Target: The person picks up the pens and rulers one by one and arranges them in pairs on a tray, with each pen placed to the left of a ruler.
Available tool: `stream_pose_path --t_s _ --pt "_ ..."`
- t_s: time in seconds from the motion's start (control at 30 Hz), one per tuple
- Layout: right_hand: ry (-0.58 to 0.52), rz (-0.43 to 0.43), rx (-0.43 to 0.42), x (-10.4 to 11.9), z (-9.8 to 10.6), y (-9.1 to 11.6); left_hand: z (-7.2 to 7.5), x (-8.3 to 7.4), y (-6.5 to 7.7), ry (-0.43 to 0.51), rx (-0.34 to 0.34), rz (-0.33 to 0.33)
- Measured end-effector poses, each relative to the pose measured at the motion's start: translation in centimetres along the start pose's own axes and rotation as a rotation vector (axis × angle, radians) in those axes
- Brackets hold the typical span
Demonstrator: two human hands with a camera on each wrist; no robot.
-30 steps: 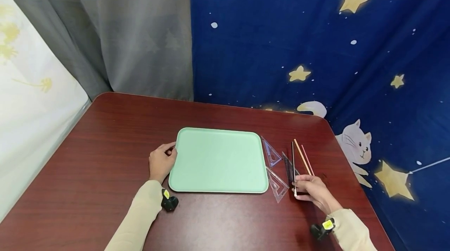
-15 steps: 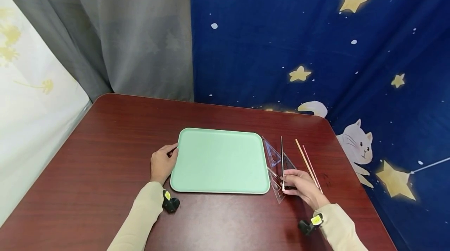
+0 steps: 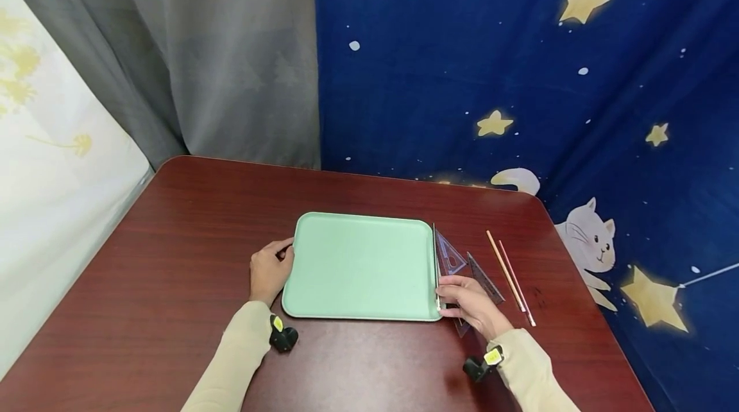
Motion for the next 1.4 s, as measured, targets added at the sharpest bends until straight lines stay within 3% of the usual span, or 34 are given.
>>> stream_pose_path --t_s 0.33,0.93,1.4 --pt "-0.037 0.018 0.097 0.9 -4.0 -2.5 -0.1 0.2 -0.2 0.008 -0.012 -0.012" --pt "-0.078 0.03 0.134 0.7 -10.9 -6.0 0.2 0.4 -0.1 0.017 -0.008 0.014" --pt "-0.126 0.048 0.167 0.6 -15.8 -7.4 -0.2 0.4 -0.1 0.016 0.018 0.012"
Point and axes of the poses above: each hand's wrist, its own y-axis away from the middle knuckle, its own z-axis out of the back of the hand, x = y × z, the point moved 8 cm from there along -y, towards the middle knuckle, and after that the axes turned 14 degrees about x, right-handed, at the moved point
